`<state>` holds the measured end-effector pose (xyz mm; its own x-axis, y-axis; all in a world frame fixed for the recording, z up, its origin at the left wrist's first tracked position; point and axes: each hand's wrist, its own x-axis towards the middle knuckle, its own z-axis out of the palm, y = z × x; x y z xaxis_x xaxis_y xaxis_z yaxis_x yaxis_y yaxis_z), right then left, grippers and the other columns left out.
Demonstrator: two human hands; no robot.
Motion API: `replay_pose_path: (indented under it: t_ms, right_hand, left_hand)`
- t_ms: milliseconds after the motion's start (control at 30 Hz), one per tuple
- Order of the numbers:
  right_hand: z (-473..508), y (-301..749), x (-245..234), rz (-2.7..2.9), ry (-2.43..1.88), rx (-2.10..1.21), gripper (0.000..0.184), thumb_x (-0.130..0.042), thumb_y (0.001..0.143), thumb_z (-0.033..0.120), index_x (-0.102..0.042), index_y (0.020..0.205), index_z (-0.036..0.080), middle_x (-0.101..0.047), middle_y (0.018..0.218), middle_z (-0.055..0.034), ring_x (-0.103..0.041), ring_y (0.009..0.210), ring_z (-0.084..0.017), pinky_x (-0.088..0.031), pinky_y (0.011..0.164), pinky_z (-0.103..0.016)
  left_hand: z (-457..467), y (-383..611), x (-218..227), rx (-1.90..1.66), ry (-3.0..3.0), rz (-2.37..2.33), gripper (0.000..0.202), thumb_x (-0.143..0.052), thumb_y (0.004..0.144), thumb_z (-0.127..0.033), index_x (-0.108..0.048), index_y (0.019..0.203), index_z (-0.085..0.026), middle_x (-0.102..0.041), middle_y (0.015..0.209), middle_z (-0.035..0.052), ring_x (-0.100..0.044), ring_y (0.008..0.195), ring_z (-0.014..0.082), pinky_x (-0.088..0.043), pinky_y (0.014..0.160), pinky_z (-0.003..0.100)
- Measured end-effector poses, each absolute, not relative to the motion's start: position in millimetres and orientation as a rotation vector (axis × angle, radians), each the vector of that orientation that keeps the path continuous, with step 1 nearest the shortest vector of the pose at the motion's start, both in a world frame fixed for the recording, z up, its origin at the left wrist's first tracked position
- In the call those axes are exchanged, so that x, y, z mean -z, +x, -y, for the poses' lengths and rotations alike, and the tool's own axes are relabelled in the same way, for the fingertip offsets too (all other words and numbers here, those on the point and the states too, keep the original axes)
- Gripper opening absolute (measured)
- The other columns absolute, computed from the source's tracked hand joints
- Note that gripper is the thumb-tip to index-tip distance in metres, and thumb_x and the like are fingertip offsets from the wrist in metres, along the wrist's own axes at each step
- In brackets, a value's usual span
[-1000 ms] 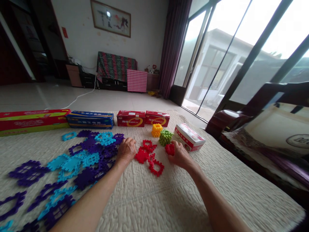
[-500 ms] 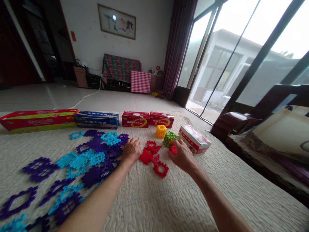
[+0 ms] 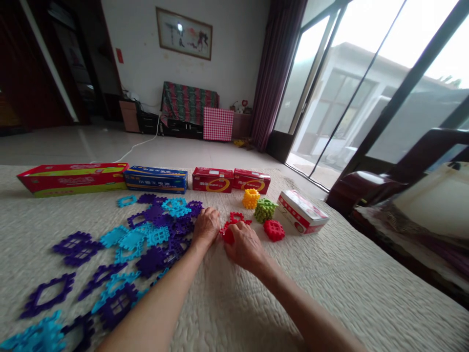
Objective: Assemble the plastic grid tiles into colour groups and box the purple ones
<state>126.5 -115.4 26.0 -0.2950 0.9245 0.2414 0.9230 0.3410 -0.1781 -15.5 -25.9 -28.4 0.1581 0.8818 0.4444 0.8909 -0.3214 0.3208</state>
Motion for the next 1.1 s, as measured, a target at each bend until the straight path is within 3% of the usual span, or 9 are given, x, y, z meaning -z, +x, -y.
replay_pose_path:
  t_ms: [133, 367, 633, 933, 1100]
  right_hand:
    - [112.9, 125.8, -16.8, 2.258, -1.636, 0.022, 0.016, -0.055, 0.079, 0.025, -0.057, 0.093, 0.017, -0.060, 0.099, -0.0097, -0.055, 0.089, -0.022, -0.040, 0.076, -0.030]
    - [113.5, 120.5, -15.5, 2.205, -1.674, 0.032, 0.027, -0.055, 0.084, 0.040, -0.057, 0.097, 0.017, -0.061, 0.101, -0.0109, -0.055, 0.092, -0.024, -0.038, 0.080, -0.033]
    - [109.9, 122.1, -9.7, 2.143, -1.646, -0.033, 0.025, -0.059, 0.080, 0.034, -0.055, 0.100, 0.018, -0.061, 0.102, -0.0098, -0.054, 0.095, -0.025, -0.039, 0.081, -0.033]
    - [106.3, 125.0, -5.0, 1.973, -1.453, -0.235, 0.042, -0.065, 0.073, 0.025, -0.050, 0.112, 0.021, -0.056, 0.114, -0.0086, -0.055, 0.104, -0.024, -0.044, 0.087, -0.037]
    - [107.7, 123.1, -9.8, 1.901, -1.227, -0.317, 0.038, -0.063, 0.078, 0.027, -0.049, 0.112, 0.022, -0.054, 0.111, -0.0081, -0.054, 0.102, -0.022, -0.046, 0.088, -0.038]
  left_hand:
    - [27.8, -15.1, 26.8, 0.866, -2.355, 1.833, 0.028, -0.042, 0.085, -0.013, -0.069, 0.092, -0.018, -0.065, 0.094, 0.0077, -0.054, 0.093, 0.0213, -0.041, 0.083, 0.032]
    - [28.5, -15.3, 25.7, 0.837, -2.349, 1.822, 0.027, -0.042, 0.085, -0.013, -0.068, 0.090, -0.019, -0.065, 0.094, 0.0079, -0.054, 0.092, 0.0212, -0.041, 0.083, 0.032]
    - [25.5, -15.7, 28.5, 0.813, -2.345, 1.822, 0.026, -0.044, 0.084, -0.012, -0.068, 0.090, -0.019, -0.065, 0.094, 0.0069, -0.054, 0.090, 0.0203, -0.041, 0.082, 0.031]
    - [33.0, -15.0, 20.9, 0.802, -2.376, 1.847, 0.025, -0.043, 0.086, -0.014, -0.066, 0.091, -0.020, -0.064, 0.096, 0.0065, -0.052, 0.092, 0.0209, -0.041, 0.082, 0.031]
    - [38.6, -15.0, 13.3, 0.810, -2.423, 1.865, 0.022, -0.044, 0.086, -0.016, -0.065, 0.089, -0.020, -0.063, 0.096, 0.0061, -0.052, 0.090, 0.0208, -0.041, 0.080, 0.032]
